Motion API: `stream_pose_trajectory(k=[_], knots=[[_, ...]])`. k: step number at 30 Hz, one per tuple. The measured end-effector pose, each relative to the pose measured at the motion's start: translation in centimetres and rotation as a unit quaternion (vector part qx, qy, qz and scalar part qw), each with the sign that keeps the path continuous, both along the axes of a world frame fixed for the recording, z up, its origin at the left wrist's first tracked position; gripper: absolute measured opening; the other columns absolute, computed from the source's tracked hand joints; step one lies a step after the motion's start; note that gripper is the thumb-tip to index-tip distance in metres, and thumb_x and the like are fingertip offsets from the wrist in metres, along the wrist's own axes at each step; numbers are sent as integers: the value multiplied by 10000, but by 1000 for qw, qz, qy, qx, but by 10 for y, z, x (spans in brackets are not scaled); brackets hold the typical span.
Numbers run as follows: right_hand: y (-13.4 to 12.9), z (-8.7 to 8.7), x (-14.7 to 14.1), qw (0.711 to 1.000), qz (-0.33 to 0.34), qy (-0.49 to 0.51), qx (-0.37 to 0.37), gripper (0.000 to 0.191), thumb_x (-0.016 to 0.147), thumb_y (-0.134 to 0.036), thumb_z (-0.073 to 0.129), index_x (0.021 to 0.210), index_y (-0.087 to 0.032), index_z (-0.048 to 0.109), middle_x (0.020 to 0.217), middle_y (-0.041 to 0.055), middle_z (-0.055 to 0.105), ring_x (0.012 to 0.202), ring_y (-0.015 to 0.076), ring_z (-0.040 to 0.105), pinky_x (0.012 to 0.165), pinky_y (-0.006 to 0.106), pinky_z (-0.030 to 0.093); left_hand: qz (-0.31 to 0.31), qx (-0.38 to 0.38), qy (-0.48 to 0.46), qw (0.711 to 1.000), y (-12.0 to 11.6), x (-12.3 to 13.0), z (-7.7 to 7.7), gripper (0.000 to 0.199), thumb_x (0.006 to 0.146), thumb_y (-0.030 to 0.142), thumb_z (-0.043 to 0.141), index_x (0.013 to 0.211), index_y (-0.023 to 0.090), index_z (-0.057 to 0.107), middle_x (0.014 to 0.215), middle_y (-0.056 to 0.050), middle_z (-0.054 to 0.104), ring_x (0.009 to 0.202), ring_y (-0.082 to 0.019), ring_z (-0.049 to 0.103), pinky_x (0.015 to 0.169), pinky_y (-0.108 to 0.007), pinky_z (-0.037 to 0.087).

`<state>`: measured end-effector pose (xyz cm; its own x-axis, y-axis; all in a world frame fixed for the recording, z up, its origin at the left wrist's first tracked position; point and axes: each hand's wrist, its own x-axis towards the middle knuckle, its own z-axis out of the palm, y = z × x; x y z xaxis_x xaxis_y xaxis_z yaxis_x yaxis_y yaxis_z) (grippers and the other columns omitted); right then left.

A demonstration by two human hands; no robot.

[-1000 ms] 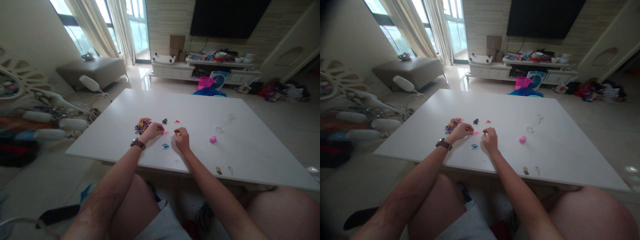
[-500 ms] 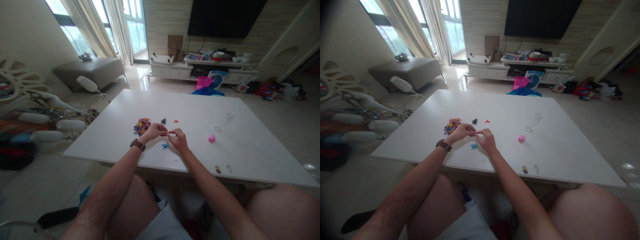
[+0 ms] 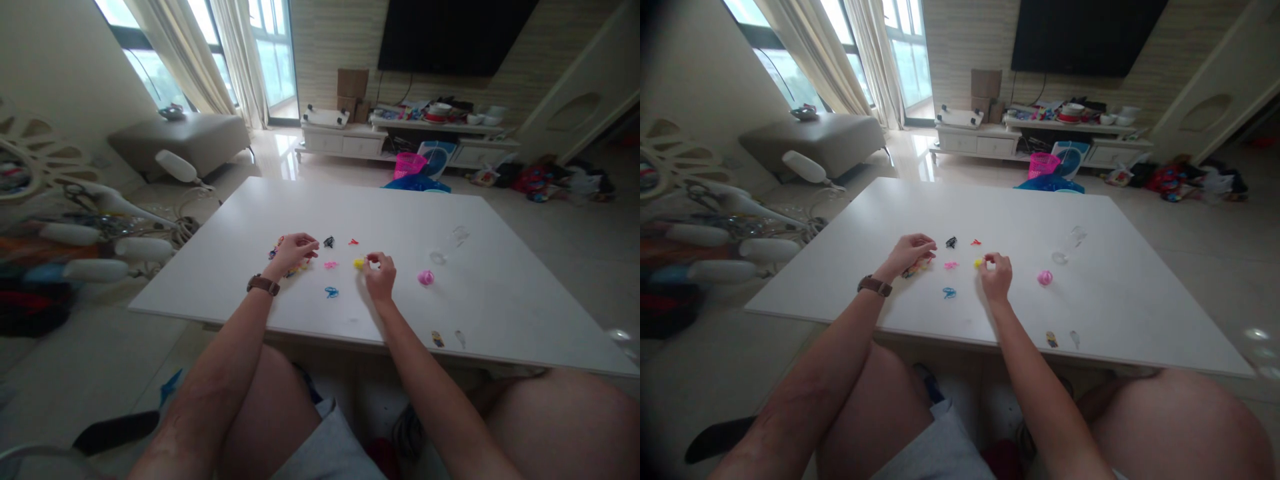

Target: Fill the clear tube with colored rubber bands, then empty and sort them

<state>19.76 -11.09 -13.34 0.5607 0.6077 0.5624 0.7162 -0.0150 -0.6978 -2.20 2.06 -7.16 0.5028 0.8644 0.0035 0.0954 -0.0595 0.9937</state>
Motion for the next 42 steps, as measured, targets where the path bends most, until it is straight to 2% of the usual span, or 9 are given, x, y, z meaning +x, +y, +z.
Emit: stream_pose_trajectory(k=[4,9,13,18,22,27,30,38,42], knots=[[-3,-1,7,998,-30,13,-53,100,830,-240,589,881,-220,673,824,42,688,855,239,606,847,370,449,93,35,18,995,12,-21,2,295,751,397,782,860,128,728,819,-81,763,642,-138,679,628,-255,555],[-2,-2,5,992,-34,9,-121,129,839,-234,591,919,-232,692,872,54,724,920,257,594,848,364,427,169,95,82,978,23,-40,0,206,738,314,705,844,142,743,722,-51,728,638,-154,658,608,-251,507],[-1,-5,6,988,-29,6,-155,145,827,-240,608,926,-249,713,900,52,732,919,255,589,849,364,417,210,83,114,968,27,-51,0,213,708,297,699,848,145,750,730,-46,726,617,-157,654,589,-250,489],[0,-10,9,990,-26,11,-136,153,794,-243,621,909,-240,722,894,71,705,866,258,570,821,378,416,237,73,154,956,28,-56,0,227,694,298,712,850,144,770,744,-53,732,647,-169,661,567,-247,464],[1,-12,10,993,-14,0,-119,133,792,-243,612,894,-233,697,923,80,706,897,270,560,821,387,415,224,106,216,944,24,-56,2,161,663,226,719,789,154,789,721,-48,743,676,-173,653,617,-252,477],[1,-11,10,994,-9,-3,-109,118,792,-236,591,885,-231,663,943,73,704,926,272,556,832,382,419,158,128,274,940,20,-50,2,123,631,165,731,730,159,804,655,-37,726,637,-178,631,594,-259,458],[1,-9,9,994,-10,-4,-106,110,785,-215,582,873,-231,645,938,71,694,929,269,551,842,381,422,136,155,307,929,21,-44,-4,159,606,161,762,755,174,816,693,-40,742,653,-187,643,611,-263,471],[1,-8,8,994,-4,-4,-108,84,782,-190,577,839,-233,622,931,65,683,930,267,549,853,384,418,137,173,375,900,29,-38,-18,212,620,123,712,783,203,820,766,-66,774,699,-208,667,644,-271,469],[1,-8,8,994,-1,-6,-105,78,784,-188,578,833,-236,615,923,61,671,930,265,547,862,386,419,149,175,348,909,31,-39,-16,188,629,112,670,734,197,801,725,-64,757,686,-199,651,636,-270,457]])
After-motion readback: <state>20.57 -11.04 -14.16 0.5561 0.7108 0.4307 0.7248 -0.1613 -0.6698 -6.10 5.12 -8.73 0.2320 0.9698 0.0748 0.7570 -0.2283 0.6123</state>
